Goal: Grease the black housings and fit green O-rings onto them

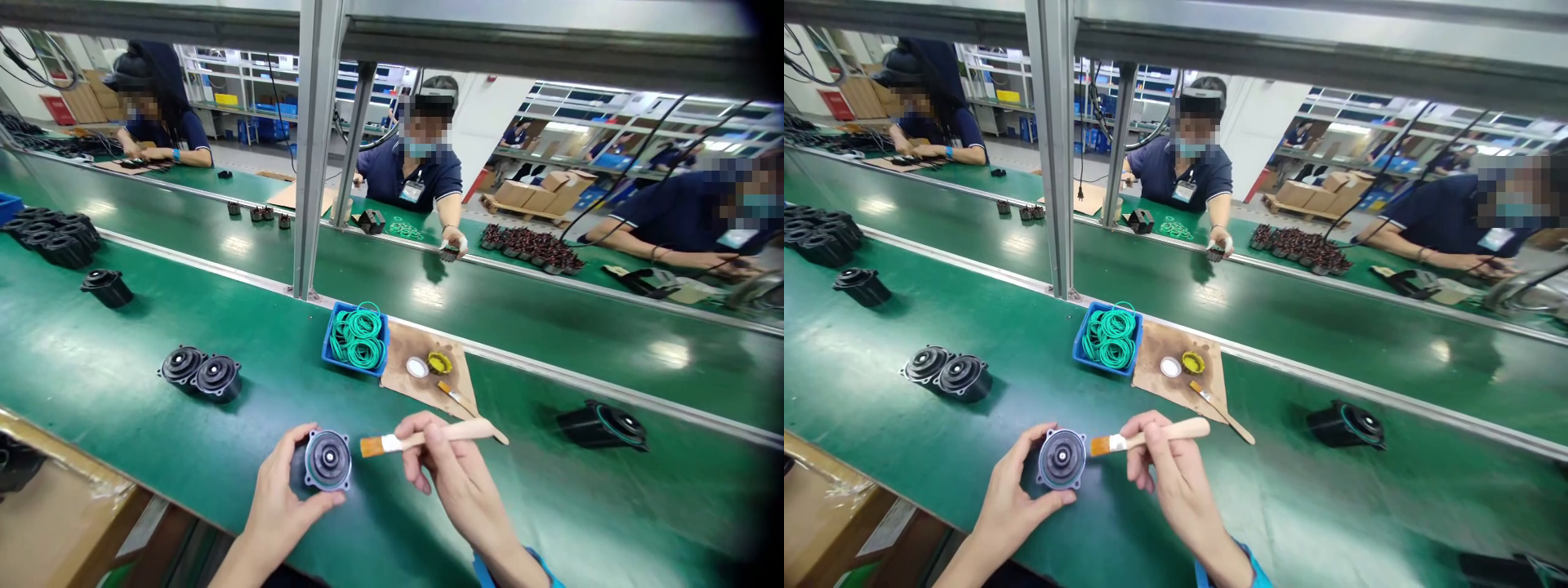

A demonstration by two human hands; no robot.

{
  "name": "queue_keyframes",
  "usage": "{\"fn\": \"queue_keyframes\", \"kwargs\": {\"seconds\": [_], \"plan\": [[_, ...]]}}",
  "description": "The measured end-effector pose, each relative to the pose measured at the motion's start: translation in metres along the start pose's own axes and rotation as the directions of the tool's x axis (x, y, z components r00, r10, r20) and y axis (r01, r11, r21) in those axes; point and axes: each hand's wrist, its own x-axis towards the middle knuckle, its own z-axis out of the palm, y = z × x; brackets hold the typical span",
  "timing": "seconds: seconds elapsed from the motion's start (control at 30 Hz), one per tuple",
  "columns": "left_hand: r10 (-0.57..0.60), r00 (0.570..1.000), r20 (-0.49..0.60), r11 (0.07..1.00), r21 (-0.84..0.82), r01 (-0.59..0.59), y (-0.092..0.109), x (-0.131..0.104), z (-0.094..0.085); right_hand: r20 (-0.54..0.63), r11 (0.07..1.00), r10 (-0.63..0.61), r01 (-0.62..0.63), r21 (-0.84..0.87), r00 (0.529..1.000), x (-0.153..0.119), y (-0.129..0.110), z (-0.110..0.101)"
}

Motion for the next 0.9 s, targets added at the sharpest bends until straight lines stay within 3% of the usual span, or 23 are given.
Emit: {"fn": "queue_keyframes", "kwargs": {"seconds": [0.17,0.4,0.6,0.77,0.9], "plan": [[-0.033,0.999,0.023,0.999,-0.023,0.033,-0.002,-0.001,0.001,0.151,0.991,0.131,-0.131,-0.012,0.980,-0.002,0.002,0.012],[-0.054,0.998,0.033,0.998,-0.025,0.054,-0.004,-0.003,0.001,0.177,0.992,0.102,-0.087,-0.089,0.979,-0.001,0.020,0.016],[-0.056,0.998,0.033,0.998,-0.027,0.057,-0.002,-0.003,0.000,0.185,0.964,-0.066,0.111,-0.242,0.981,0.006,0.018,0.013],[-0.036,0.998,0.042,0.998,-0.046,0.037,0.000,-0.002,-0.001,0.220,0.872,-0.249,0.318,-0.373,0.943,0.010,0.009,0.008],[-0.006,0.998,0.065,0.999,-0.052,0.009,-0.002,-0.003,-0.001,0.267,0.840,-0.294,0.382,-0.385,0.918,0.013,0.004,0.006]]}}
